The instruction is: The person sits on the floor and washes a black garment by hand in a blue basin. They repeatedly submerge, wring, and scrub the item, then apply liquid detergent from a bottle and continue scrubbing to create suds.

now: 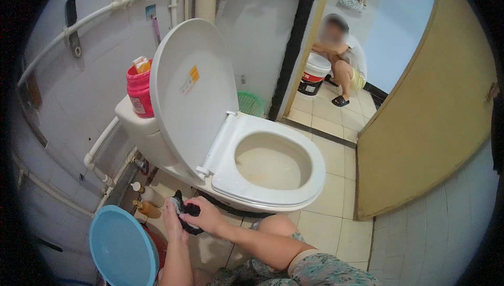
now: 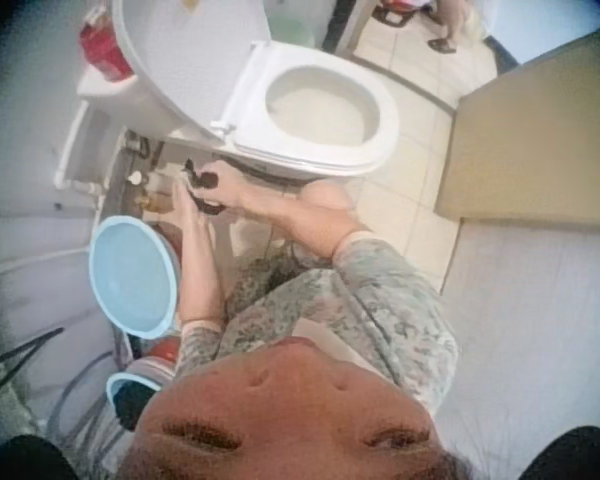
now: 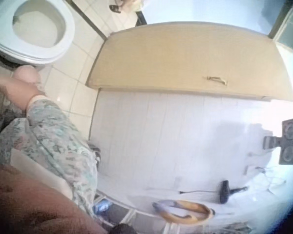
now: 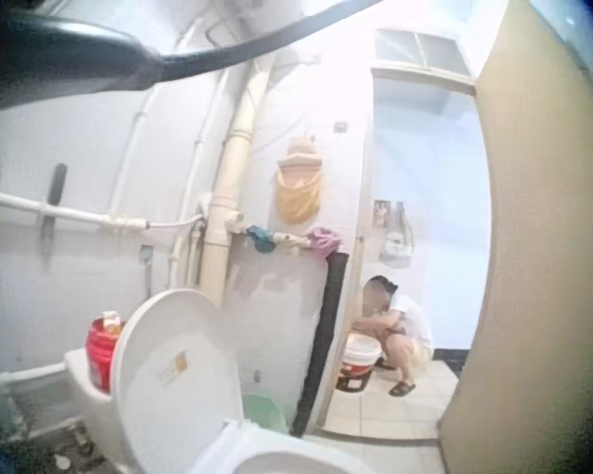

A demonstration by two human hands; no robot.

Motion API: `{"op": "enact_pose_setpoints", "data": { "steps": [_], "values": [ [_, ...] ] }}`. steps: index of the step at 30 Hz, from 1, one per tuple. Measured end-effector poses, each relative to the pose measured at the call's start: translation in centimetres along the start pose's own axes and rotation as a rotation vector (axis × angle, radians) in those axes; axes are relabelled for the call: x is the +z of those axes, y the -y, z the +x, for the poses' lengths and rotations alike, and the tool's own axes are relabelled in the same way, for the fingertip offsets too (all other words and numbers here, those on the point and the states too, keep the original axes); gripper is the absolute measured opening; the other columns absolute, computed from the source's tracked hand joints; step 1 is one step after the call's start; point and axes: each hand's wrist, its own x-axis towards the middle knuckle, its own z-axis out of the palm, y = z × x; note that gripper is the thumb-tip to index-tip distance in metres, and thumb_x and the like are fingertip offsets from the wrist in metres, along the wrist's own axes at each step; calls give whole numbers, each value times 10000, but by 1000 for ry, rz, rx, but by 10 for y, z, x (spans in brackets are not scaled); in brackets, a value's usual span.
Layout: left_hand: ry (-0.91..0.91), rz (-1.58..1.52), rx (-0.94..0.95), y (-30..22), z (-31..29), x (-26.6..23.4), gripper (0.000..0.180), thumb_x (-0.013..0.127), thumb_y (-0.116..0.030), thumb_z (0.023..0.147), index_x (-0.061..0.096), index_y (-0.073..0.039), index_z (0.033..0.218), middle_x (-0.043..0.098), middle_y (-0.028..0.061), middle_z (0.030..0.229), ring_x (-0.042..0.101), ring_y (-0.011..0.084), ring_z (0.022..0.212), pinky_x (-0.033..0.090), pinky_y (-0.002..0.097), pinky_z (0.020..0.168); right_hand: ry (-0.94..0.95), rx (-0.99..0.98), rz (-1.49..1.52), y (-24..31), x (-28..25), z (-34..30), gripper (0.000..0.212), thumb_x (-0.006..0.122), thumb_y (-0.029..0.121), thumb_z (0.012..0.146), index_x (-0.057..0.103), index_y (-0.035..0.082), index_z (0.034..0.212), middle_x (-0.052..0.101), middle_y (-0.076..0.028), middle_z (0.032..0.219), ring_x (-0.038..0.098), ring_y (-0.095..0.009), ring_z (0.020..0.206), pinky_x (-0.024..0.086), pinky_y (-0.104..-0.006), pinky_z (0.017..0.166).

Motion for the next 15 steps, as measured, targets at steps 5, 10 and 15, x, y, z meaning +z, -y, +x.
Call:
{"op": "enact_pose_setpoints", "data": {
  "steps": [5,10,15],
  "values": [
    [1,-44,-9,-16,12,-5,323,438,-416,907,489,-101,957,490,26,729,505,147,588,440,282,541,-52,-480,-274,52,-7,-28,226,648,248,743,557,66,842,505,-105,922,523,-291,866,449,-374,685],
    [173,-236,30,9,-17,2,306,401,-393,928,487,-100,920,491,25,839,506,162,774,430,313,703,-171,-297,-257,57,-10,-20,220,613,270,770,526,75,822,526,-95,825,537,-298,787,438,-405,639],
    [129,-55,-88,-22,-60,42,388,394,-401,926,480,-60,1091,534,65,1041,541,209,961,451,336,827,29,-99,174,33,-33,4,350,588,353,813,583,93,1046,581,-144,944,572,-261,862,446,-335,750]
  ]
}}
